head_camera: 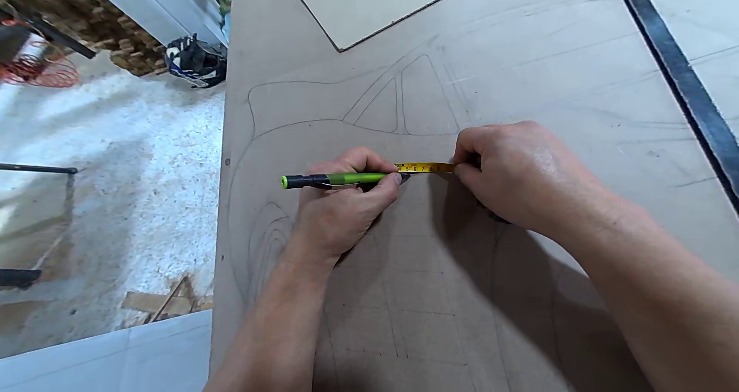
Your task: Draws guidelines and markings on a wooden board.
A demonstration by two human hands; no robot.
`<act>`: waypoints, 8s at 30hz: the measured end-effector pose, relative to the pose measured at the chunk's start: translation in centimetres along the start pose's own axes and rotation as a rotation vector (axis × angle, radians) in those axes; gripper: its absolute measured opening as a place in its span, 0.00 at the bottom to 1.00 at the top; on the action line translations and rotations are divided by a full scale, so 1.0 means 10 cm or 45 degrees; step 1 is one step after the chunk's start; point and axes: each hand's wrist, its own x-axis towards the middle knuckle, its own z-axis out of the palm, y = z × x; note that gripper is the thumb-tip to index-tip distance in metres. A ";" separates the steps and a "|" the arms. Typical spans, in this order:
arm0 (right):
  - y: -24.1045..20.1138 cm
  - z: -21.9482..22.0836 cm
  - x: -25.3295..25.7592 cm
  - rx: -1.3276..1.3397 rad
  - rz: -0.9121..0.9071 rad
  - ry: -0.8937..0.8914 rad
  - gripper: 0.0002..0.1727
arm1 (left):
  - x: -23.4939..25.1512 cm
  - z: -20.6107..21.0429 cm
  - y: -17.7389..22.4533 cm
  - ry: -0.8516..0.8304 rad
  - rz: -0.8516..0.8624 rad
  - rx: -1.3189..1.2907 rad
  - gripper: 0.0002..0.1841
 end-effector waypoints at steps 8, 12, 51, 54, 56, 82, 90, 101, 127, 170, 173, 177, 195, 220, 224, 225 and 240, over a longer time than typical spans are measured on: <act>0.00 0.00 0.00 -0.007 -0.005 0.001 0.06 | -0.01 -0.03 -0.02 0.044 -0.005 -0.165 0.03; -0.01 -0.03 0.00 -0.011 0.016 -0.027 0.06 | 0.08 -0.08 -0.14 0.374 0.085 -0.337 0.10; 0.41 0.30 -1.75 0.187 -0.321 0.012 0.08 | -1.68 0.11 0.47 -0.023 0.058 0.058 0.12; 0.39 0.31 -1.76 0.185 -0.316 0.022 0.08 | -1.66 0.12 0.47 0.002 0.027 0.109 0.13; 0.36 0.32 -1.78 0.177 -0.293 0.026 0.09 | -1.66 0.12 0.47 0.015 0.014 0.096 0.13; 0.08 0.23 -1.88 -0.024 -0.258 0.123 0.06 | -1.82 0.09 0.55 -0.016 0.042 -0.381 0.18; 0.09 0.24 -1.88 -0.025 -0.261 0.120 0.07 | -1.84 0.27 0.65 -0.023 -0.004 -0.105 0.06; 0.09 0.25 -1.88 -0.026 -0.267 0.127 0.06 | -1.84 0.28 0.64 -0.017 0.022 -0.073 0.05; 0.21 0.28 -1.86 0.152 -0.348 0.126 0.07 | -1.83 -0.04 0.45 0.201 -0.135 -0.520 0.16; 0.22 0.26 -1.86 0.147 -0.326 0.085 0.04 | -1.88 0.08 0.58 0.117 -0.101 -0.074 0.03; 0.22 0.26 -1.86 0.144 -0.327 0.081 0.04 | -1.88 0.08 0.58 0.114 -0.102 -0.075 0.03; 0.22 0.26 -1.86 0.143 -0.331 0.091 0.05 | -1.88 0.08 0.58 0.110 -0.098 -0.076 0.03; 0.23 0.26 -1.86 0.159 -0.354 0.090 0.05 | -1.88 0.09 0.57 0.114 -0.091 -0.089 0.03; 0.22 0.25 -1.87 0.126 -0.351 0.096 0.05 | -1.88 0.20 0.63 0.087 -0.057 -0.098 0.04; 0.22 0.25 -1.87 0.129 -0.359 0.098 0.06 | -1.89 0.20 0.62 0.101 -0.068 -0.081 0.04; 0.22 0.25 -1.87 0.131 -0.359 0.099 0.05 | -1.88 0.20 0.62 0.100 -0.065 -0.081 0.03; 0.22 0.26 -1.86 0.141 -0.343 0.091 0.05 | -1.88 0.21 0.63 0.091 -0.048 -0.073 0.04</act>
